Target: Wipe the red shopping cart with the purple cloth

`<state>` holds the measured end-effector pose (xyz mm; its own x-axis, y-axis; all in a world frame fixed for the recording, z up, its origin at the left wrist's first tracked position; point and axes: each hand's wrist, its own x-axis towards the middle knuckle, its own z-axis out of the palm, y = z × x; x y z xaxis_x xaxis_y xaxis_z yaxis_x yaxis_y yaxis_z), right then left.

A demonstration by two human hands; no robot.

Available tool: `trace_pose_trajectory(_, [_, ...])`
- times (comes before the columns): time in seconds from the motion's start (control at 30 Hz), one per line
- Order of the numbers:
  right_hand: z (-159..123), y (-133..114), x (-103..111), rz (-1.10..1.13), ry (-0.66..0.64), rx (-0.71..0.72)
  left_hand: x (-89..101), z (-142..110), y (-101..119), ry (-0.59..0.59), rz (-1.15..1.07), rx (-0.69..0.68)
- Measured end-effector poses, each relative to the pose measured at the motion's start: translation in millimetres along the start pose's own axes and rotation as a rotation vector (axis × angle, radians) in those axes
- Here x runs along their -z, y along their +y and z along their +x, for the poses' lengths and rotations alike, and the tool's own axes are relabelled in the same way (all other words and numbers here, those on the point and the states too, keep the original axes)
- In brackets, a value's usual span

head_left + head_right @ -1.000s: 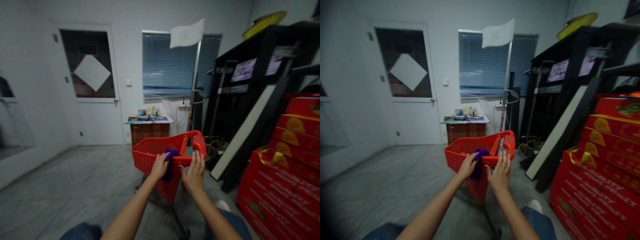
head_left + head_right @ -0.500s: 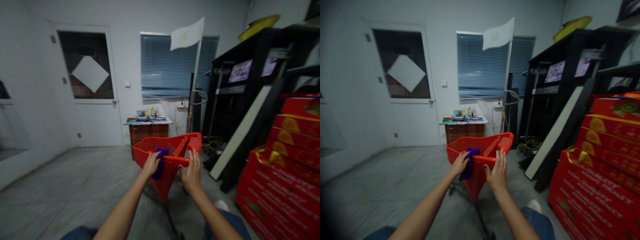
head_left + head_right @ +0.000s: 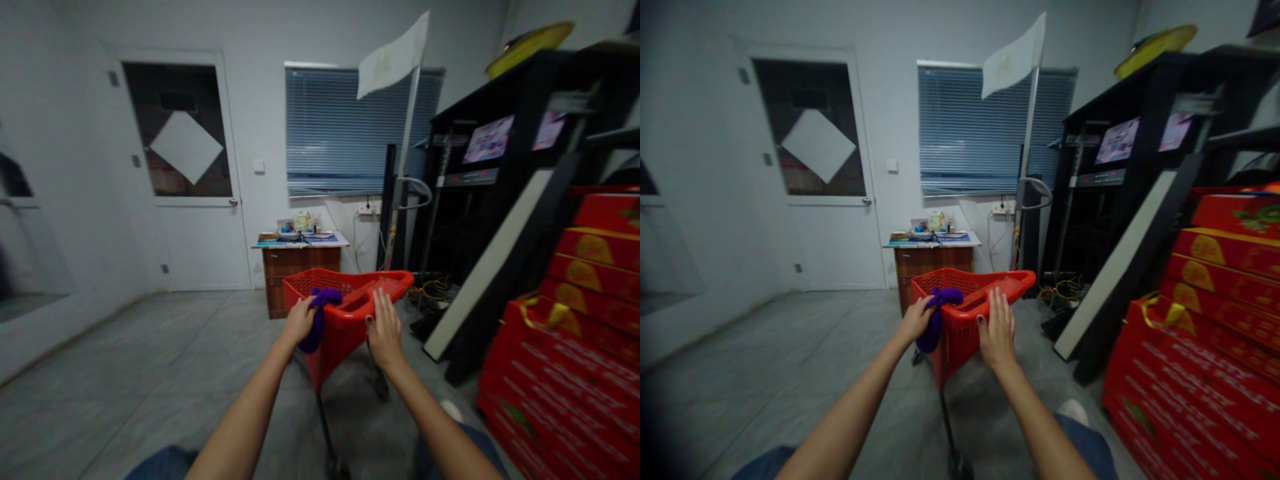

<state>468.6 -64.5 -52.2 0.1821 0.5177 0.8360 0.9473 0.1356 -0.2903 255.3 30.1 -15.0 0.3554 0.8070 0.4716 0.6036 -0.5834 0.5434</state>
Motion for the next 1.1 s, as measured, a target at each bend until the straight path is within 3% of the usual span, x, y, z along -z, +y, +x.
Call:
trace_pose_trajectory(0.1, [0, -2, -11, 0.003, -0.009, 0.016, 4.2, -4, 10, -0.001, 0.017, -0.047])
trace_pose_trajectory(0.23, [-3, -13, -16, 0.016, 0.026, 0.039, 6.8, -15, 45, -0.017, 0.009, -0.232])
trace_pose_trajectory(0.33, [-2, -10, -12, -0.002, -0.009, 0.068, 10.1, -16, 59, -0.050, 0.037, -0.229])
trace_pose_trajectory(0.43, [3, 4, -6, -0.047, -0.068, 0.077, 13.6, -10, 50, -0.063, 0.057, -0.111])
trace_pose_trajectory(0.63, [12, 18, -12, -0.058, 0.004, -0.032, 17.3, 6, 26, -0.032, 0.142, 0.084])
trace_pose_trajectory(0.73, [10, 8, -19, -0.033, 0.048, -0.013, 21.0, 5, 39, -0.039, 0.189, 0.063])
trace_pose_trajectory(0.9, [6, -4, -16, -0.072, 0.033, -0.004, 28.3, -10, 68, -0.067, 0.227, -0.144])
trace_pose_trajectory(1.03, [9, 7, -5, -0.141, -0.085, 0.024, 31.8, -15, 61, -0.026, 0.191, -0.103])
trace_pose_trajectory(1.1, [12, 17, -2, -0.153, -0.071, -0.006, 35.2, -13, 52, -0.013, 0.180, -0.049])
